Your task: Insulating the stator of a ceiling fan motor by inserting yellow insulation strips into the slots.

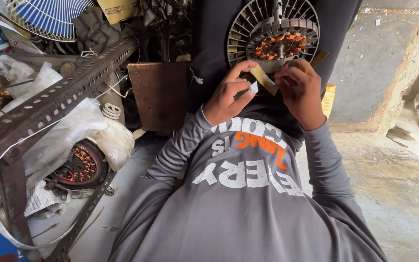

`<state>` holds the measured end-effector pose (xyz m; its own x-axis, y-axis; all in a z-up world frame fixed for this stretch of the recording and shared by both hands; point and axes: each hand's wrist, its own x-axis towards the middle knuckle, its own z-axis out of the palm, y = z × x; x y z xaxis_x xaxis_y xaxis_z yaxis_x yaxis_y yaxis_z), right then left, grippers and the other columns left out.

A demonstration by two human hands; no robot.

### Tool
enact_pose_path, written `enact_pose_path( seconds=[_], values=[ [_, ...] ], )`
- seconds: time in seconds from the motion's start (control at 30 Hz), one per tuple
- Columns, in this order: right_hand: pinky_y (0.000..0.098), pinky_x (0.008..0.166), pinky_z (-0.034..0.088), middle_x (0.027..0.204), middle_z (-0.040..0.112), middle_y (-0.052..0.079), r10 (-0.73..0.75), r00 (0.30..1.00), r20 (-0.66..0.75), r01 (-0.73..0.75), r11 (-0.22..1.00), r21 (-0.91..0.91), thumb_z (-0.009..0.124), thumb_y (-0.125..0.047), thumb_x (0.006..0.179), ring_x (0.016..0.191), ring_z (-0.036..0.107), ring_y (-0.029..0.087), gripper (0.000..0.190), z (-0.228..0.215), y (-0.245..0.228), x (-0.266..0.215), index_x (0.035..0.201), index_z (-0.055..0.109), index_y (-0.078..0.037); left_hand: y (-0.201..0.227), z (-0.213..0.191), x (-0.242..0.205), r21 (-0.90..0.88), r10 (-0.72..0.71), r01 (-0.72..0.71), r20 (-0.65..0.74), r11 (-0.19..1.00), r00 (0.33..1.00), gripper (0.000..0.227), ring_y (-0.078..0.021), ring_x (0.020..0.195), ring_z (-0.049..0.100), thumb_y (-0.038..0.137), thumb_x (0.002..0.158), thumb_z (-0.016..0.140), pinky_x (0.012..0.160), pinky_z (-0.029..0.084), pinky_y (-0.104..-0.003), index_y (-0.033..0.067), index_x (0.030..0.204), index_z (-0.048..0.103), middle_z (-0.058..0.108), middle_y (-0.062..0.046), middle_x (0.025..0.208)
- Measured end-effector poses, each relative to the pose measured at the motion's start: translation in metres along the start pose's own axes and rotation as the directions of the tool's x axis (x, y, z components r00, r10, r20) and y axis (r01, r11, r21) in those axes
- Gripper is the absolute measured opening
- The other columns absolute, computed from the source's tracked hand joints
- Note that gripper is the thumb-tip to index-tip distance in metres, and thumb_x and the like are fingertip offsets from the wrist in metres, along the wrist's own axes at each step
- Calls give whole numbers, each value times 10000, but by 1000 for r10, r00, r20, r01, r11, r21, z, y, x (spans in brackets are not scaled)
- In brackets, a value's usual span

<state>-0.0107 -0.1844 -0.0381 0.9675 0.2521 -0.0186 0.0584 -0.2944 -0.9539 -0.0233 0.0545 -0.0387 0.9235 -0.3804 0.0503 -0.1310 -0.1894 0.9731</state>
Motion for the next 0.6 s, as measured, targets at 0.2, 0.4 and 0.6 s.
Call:
enact_pose_path(
  seconds=[0.2,0.4,0.6],
  values=[
    [453,818,489,1042,590,147,-188,982,-31,149,862,-485,887,-154,780,972,599,370,483,27,-23,2,1192,677,-13,-17,1,-2,-61,-25,25,10,998,1000,222,-305,1279,636,140,1008,648,1082,527,-395,-78,969,662,517,-193,1470],
    [415,856,470,1071,609,104,-192,981,-35,144,832,-536,873,-126,853,999,598,324,404,34,-6,-5,1210,694,-65,-4,-2,1,-107,-120,119,-6,987,993,222,-193,1034,646,117,1002,638,884,539,-310,-93,1062,682,601,-157,1326],
    [420,965,442,1188,649,94,-276,961,-16,205,751,-627,863,-132,793,1093,588,317,491,23,-18,-15,1254,697,-86,-4,1,1,-74,-144,145,26,987,989,177,-108,841,649,105,952,689,756,535,-254,-62,895,667,623,-115,1231]
  ],
)
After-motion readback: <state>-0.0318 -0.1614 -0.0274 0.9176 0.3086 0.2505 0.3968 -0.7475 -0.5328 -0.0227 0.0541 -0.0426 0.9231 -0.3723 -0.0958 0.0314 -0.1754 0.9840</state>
